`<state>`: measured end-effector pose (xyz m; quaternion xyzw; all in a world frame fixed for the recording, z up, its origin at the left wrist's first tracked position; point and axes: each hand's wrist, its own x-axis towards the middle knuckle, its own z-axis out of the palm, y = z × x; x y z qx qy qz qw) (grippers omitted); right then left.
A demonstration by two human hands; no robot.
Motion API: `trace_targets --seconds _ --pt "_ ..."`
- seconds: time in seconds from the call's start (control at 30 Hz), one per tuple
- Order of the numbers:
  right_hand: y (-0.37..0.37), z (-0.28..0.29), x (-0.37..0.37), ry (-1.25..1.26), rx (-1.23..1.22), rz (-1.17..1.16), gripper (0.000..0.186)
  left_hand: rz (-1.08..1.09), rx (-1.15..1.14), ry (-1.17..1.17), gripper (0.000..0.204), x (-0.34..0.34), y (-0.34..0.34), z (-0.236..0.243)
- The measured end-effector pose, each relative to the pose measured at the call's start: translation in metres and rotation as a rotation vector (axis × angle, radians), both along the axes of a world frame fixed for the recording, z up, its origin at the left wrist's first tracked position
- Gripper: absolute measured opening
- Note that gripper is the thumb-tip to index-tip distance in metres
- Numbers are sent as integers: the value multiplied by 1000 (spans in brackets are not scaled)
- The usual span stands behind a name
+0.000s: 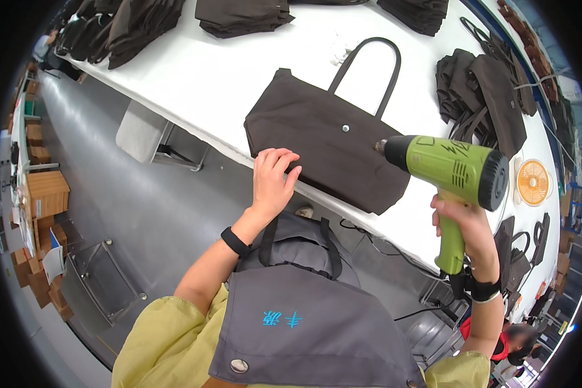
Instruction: Finishing and inspecting brown leather handbags using a heat gun and wipes on a workshop table.
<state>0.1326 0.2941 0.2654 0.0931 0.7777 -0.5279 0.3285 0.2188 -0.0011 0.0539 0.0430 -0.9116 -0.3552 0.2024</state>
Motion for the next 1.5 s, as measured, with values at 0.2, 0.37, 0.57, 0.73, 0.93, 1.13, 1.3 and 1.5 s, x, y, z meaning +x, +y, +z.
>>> trace_targets --seconds 0.2,0.37,0.57,0.73,0.93,1.13,1.3,1.5 --pt "-18 -5 -35 64 -26 52 30 36 -19 0 19 2 8 1" --pt "-2 4 -41 99 63 82 31 82 -30 9 18 4 5 -3" --pt "31 9 -30 13 98 36 35 114 -50 -4 17 7 -1 2" --pt "42 8 -24 -52 8 -25 37 127 -69 -14 16 7 -3 3" --pt "45 -2 -40 125 126 0 30 105 -77 10 17 1 1 8" --pt "67 11 -17 9 92 -36 31 148 -78 -21 14 9 2 8" --pt "74 7 -26 96 111 -43 34 -9 -115 13 21 5 16 14" --pt "102 19 11 -139 89 22 32 -361 -182 28 32 -2 50 20"
